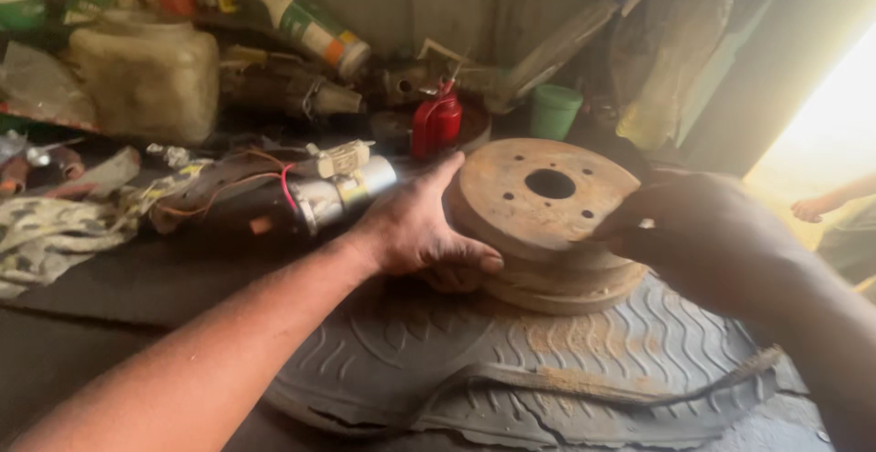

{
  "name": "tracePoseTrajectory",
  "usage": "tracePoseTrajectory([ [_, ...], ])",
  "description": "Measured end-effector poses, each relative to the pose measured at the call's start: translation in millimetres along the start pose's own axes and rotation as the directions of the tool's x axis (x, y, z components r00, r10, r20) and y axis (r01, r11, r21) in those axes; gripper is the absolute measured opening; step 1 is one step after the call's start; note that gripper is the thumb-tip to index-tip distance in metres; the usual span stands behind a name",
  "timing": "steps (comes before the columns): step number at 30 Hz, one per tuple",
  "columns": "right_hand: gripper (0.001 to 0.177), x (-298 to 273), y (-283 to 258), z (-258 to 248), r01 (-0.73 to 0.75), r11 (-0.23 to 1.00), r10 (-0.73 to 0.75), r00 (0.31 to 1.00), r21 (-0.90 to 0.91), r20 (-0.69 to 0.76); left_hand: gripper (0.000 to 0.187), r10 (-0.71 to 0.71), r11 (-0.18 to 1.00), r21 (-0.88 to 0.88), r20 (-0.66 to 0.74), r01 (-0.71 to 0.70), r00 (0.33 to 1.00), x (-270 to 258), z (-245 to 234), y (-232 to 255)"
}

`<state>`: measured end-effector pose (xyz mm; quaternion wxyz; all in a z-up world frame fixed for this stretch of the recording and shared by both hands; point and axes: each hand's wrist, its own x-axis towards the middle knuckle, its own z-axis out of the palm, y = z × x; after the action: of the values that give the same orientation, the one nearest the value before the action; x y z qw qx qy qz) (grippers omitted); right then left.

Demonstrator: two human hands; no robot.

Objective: The person wipes and scrapes rust or debris from a brake drum using a cloth and a small metal scraper.

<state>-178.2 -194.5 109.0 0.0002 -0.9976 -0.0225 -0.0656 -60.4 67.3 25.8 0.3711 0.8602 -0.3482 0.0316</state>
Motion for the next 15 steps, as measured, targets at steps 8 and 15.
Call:
tracePoseTrajectory([
  [8,0.015,-9.3,-0.1,-17.8,-0.167,0.981,0.165,0.986,0.103,0.023,0.146,-0.042,0.999,-0.016,0.022,0.042,0.999,0.2,-0.7,9.8],
  [15,0.015,-14.0,13.1,-23.9,-0.048,0.969,0.069,0.995,0.243,-0.077,0.148,-0.099,0.994,-0.053,0.029,0.101,0.995,1.2,-1.2,26.7],
])
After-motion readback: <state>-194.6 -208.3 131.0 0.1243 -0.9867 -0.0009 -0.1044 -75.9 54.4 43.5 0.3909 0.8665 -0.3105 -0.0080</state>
